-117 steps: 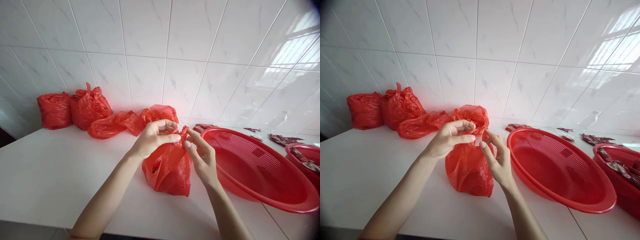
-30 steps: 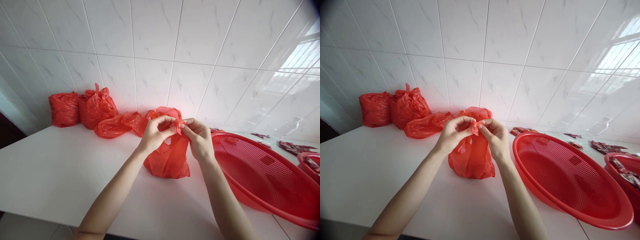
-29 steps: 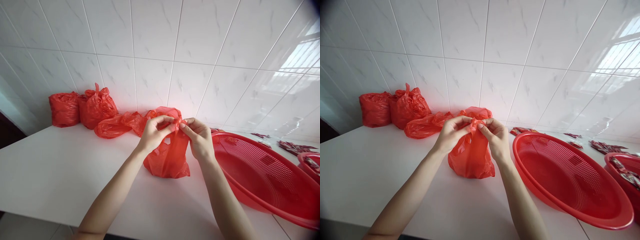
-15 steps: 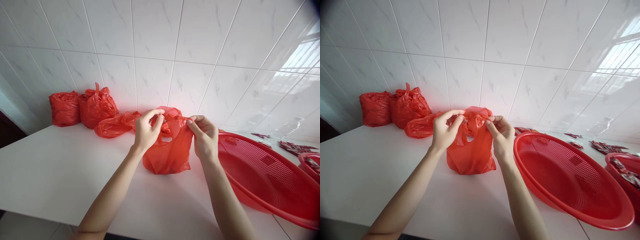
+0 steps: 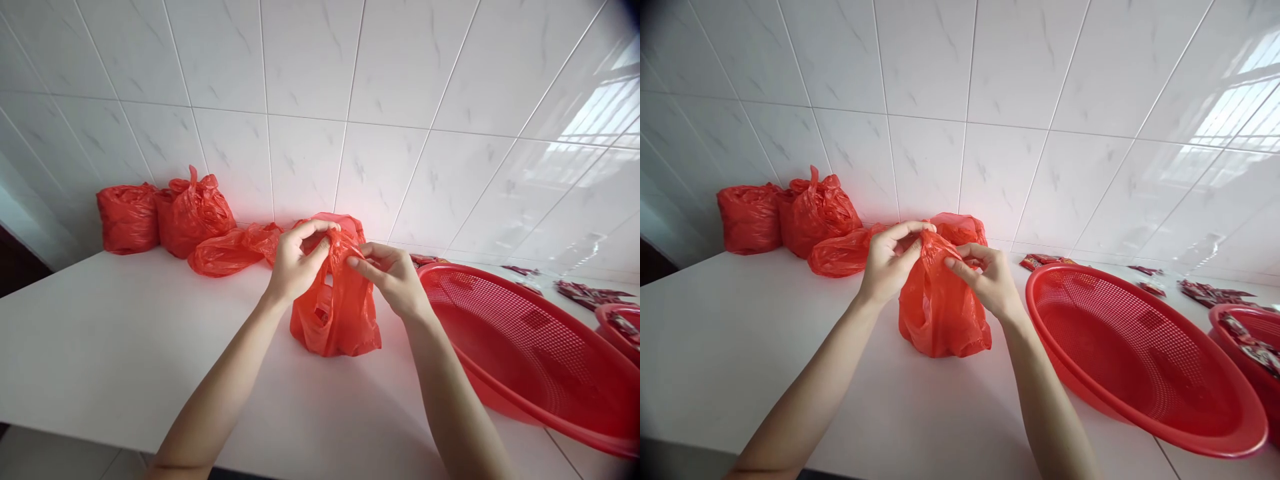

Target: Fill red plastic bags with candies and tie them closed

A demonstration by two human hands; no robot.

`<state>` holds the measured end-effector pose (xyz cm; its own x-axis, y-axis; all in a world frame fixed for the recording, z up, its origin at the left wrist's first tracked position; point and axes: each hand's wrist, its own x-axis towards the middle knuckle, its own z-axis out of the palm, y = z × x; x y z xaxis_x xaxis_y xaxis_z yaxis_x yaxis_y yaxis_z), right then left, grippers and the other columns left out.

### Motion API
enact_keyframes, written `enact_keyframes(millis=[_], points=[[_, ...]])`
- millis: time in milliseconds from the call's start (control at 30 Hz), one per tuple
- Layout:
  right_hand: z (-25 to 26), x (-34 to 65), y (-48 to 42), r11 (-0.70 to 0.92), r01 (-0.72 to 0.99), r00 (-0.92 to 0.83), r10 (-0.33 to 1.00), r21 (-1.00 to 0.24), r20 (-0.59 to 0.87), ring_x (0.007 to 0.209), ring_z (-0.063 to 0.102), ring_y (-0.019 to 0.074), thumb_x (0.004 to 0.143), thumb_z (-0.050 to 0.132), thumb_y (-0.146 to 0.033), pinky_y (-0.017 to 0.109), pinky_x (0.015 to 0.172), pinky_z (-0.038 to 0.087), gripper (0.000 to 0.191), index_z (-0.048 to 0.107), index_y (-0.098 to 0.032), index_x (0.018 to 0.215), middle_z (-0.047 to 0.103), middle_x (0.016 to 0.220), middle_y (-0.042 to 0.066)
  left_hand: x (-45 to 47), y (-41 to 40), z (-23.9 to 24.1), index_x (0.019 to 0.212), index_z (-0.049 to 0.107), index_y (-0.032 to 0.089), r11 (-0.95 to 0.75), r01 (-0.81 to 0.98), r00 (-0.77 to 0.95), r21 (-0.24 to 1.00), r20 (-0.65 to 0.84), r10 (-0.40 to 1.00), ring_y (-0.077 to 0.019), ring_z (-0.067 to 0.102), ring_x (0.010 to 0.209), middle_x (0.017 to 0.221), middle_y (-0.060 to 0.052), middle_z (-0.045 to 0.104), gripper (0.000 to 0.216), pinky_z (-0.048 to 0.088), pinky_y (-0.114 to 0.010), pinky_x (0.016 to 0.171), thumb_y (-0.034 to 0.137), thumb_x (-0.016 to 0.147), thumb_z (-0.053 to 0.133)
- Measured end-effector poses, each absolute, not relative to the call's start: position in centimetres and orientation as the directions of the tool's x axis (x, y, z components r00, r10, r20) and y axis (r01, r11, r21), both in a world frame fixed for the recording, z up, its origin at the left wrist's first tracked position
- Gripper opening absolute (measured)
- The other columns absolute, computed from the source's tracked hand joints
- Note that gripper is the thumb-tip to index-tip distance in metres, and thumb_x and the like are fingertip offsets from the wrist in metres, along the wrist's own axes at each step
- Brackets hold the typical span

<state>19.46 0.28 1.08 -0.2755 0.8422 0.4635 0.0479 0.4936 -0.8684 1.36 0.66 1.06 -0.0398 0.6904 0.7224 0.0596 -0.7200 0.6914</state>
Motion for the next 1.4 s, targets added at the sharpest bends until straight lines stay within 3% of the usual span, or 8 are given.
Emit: enact_keyframes(millis=[167,367,533,700,900,1000,1167,1400], points=[[0.8,19.2,0.4,0.503,-0.064,-0.198,0.840,-0.862,0.505,0.068,0.054,0.0133,0.089,0.067,-0.042,0.028,0.064,0.042,0.027,0.065,-0.018,0.076,0.061,0.072,0.001,0.6,0.6,1.5,0.100,0.072,0.017,-0.691,0.028,-0.083,0.722,0.691,0.718,-0.0224,0.066,0.106,0.111,-0.008,0.073,0.019,0.052,-0.032,0.092,0.025,0.084,0.070],[0.3,18.5,0.6,0.506,-0.056,-0.112,0.854,-0.861,0.509,0.067,0.053,0.0136,0.087,0.069,-0.043,0.027,0.063,0.043,0.029,0.066,-0.018,0.074,0.060,0.070,0.001,1.0,0.0,1.6,0.119,0.066,0.022,-0.612,0.098,0.071,0.784,0.608,0.791,-0.0251,0.062,0.114,0.123,-0.008,0.067,0.042,0.052,-0.034,0.092,0.028,0.078,0.074],[0.5,19.1,0.6,0.492,-0.069,-0.121,0.859,-0.868,0.497,0.067,0.055,0.0136,0.088,0.068,-0.042,0.026,0.064,0.043,0.031,0.064,-0.018,0.069,0.059,0.068,0.001,1.1,0.5,1.1,0.111,0.069,0.019,-0.619,0.139,-0.027,0.773,0.627,0.778,-0.0211,0.068,0.096,0.111,-0.008,0.071,0.028,0.056,-0.032,0.081,0.025,0.083,0.069],[0.6,19.4,0.6,0.489,-0.093,-0.174,0.850,-0.867,0.498,0.070,0.057,0.0138,0.087,0.070,-0.040,0.027,0.067,0.045,0.026,0.065,-0.018,0.074,0.062,0.072,0.001,1.0,0.5,1.3,0.112,0.069,0.019,-0.629,0.111,-0.012,0.770,0.634,0.773,-0.0224,0.065,0.106,0.117,-0.009,0.069,0.028,0.055,-0.033,0.088,0.026,0.085,0.068],[0.5,19.4,0.9,0.486,-0.106,-0.133,0.858,-0.868,0.497,0.065,0.055,0.0130,0.087,0.070,-0.042,0.026,0.061,0.044,0.027,0.064,-0.018,0.073,0.061,0.070,0.000,1.2,0.0,1.5,0.125,0.062,0.023,-0.585,0.156,0.214,0.796,0.551,0.806,-0.0228,0.066,0.105,0.108,-0.006,0.071,0.049,0.052,-0.039,0.096,0.023,0.078,0.075],[0.5,19.6,1.2,0.464,-0.122,-0.109,0.873,-0.878,0.476,0.065,0.055,0.0133,0.085,0.070,-0.042,0.026,0.060,0.043,0.028,0.064,-0.019,0.071,0.061,0.069,0.000,1.1,0.3,1.3,0.118,0.066,0.021,-0.585,0.164,0.185,0.794,0.558,0.809,-0.0223,0.067,0.101,0.102,-0.006,0.071,0.037,0.053,-0.039,0.094,0.022,0.082,0.070],[0.2,19.8,1.8,0.432,-0.203,-0.049,0.892,-0.879,0.450,0.061,0.053,0.0119,0.084,0.072,-0.042,0.025,0.057,0.041,0.031,0.059,-0.019,0.068,0.057,0.065,-0.001,0.2,0.5,1.5,0.116,0.067,0.020,-0.540,0.103,0.108,0.836,0.530,0.841,-0.0217,0.070,0.090,0.104,-0.008,0.071,0.036,0.057,-0.036,0.080,0.028,0.081,0.071],[-0.1,20.9,3.1,0.460,-0.145,0.129,0.887,-0.876,0.444,0.053,0.044,0.0095,0.082,0.070,-0.041,0.024,0.050,0.034,0.037,0.048,-0.020,0.062,0.047,0.058,-0.005,-2.4,-0.8,3.2,0.115,0.066,0.019,-0.558,0.054,0.048,0.828,0.556,0.830,-0.0239,0.070,0.099,0.105,-0.009,0.074,0.036,0.052,-0.043,0.097,0.024,0.080,0.072]])
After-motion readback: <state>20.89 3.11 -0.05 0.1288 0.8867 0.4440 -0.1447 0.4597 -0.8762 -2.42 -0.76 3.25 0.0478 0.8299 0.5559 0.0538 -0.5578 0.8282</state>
